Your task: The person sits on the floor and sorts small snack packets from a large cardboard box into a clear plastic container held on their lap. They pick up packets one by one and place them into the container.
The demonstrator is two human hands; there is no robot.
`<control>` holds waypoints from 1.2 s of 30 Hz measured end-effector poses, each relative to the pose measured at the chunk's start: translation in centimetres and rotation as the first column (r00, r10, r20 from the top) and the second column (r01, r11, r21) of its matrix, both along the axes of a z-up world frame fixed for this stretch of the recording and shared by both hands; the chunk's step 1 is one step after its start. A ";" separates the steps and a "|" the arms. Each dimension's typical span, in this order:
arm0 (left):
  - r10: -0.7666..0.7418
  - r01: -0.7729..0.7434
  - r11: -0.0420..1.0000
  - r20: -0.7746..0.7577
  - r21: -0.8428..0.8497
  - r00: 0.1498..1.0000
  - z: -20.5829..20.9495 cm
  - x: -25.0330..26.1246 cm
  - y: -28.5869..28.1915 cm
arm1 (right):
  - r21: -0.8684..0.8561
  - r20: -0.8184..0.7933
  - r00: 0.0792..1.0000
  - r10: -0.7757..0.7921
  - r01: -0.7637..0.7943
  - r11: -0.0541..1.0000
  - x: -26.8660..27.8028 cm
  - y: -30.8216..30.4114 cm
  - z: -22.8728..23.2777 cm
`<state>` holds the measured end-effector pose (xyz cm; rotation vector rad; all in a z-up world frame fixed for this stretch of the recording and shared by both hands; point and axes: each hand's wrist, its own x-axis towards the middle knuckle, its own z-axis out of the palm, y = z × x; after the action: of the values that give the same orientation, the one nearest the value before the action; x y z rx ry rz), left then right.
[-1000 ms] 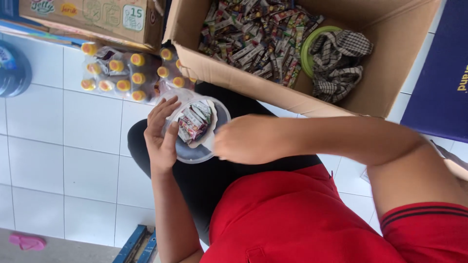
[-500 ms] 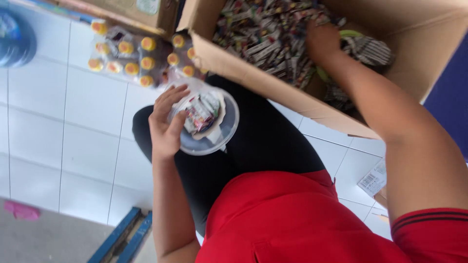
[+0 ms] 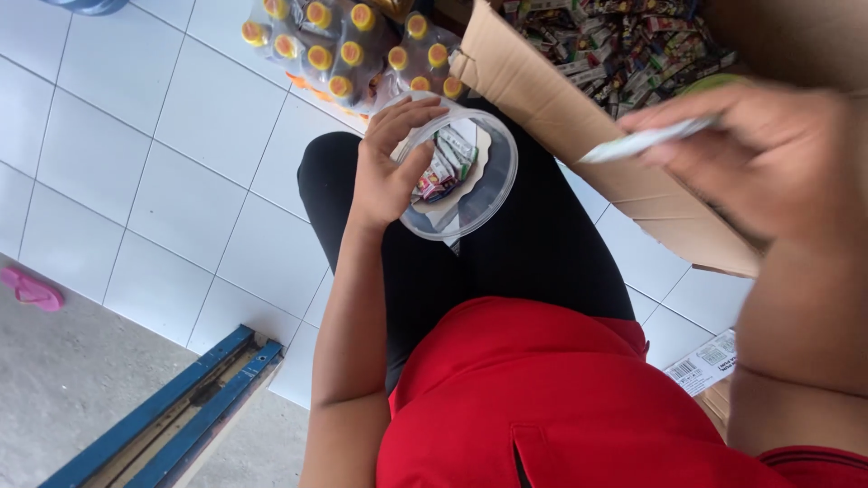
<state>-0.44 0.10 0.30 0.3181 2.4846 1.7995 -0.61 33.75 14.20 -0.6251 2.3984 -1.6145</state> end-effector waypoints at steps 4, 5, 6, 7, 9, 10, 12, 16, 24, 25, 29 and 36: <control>0.009 -0.009 1.000 -0.025 -0.008 1.000 -0.5 0.2 -0.1 | 0.132 -0.017 0.990 0.142 -0.139 0.982 1.7 -6.2 -4.7; 0.006 -0.007 1.000 -0.040 -0.015 0.999 -0.6 0.2 -0.1 | 0.111 -0.035 0.985 0.170 -0.165 0.980 1.8 -8.2 -6.0; 0.003 -0.004 1.000 -0.052 -0.022 0.999 -0.7 0.2 0.0 | 0.090 -0.050 0.979 0.197 -0.192 0.977 2.0 -10.1 -7.4; 0.010 -0.012 1.000 -0.051 -0.024 0.999 -0.8 0.2 -0.1 | 0.088 -0.050 0.978 0.204 -0.200 0.976 1.7 -11.4 -9.5; -0.009 0.008 1.000 -0.067 -0.010 0.998 -1.0 0.2 -0.1 | 0.062 -0.168 0.966 0.198 -0.190 0.980 1.5 -13.9 -13.8; -0.010 0.010 1.000 -0.073 -0.010 0.997 -1.0 0.3 -0.2 | 0.063 -0.173 0.965 0.197 -0.188 0.980 1.4 -15.0 -15.8; -0.019 0.020 1.000 -0.075 0.013 0.997 -1.1 0.2 -0.2 | 0.190 -0.185 0.956 0.229 -0.194 0.963 1.0 -17.0 -19.5; -0.037 0.038 0.999 -0.066 0.018 0.997 -0.8 0.5 -0.3 | 0.379 -0.155 0.947 0.283 -0.208 0.902 1.3 -19.2 -22.7; -0.046 0.047 0.999 -0.054 0.022 0.998 -0.9 0.9 -0.5 | 0.332 -0.134 0.930 0.341 -0.282 0.900 2.3 -20.1 -23.8; -0.057 0.059 0.998 -0.053 0.024 0.997 -0.9 0.9 -0.5 | 0.333 -0.133 0.934 0.330 -0.272 0.903 2.4 -20.0 -23.9; -0.037 0.037 0.999 -0.019 0.027 0.999 -1.1 1.0 -0.6 | 0.237 -0.221 0.933 0.285 -0.231 0.943 2.9 -19.3 -23.7; -0.037 0.036 0.999 0.037 0.019 0.999 -0.6 1.0 -0.3 | 0.274 0.068 0.852 0.520 -0.517 0.811 1.9 -8.3 -6.8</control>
<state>0.54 -0.18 -0.32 0.3257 2.4228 1.7993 1.30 25.44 7.40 -1.1097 2.1356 -1.0186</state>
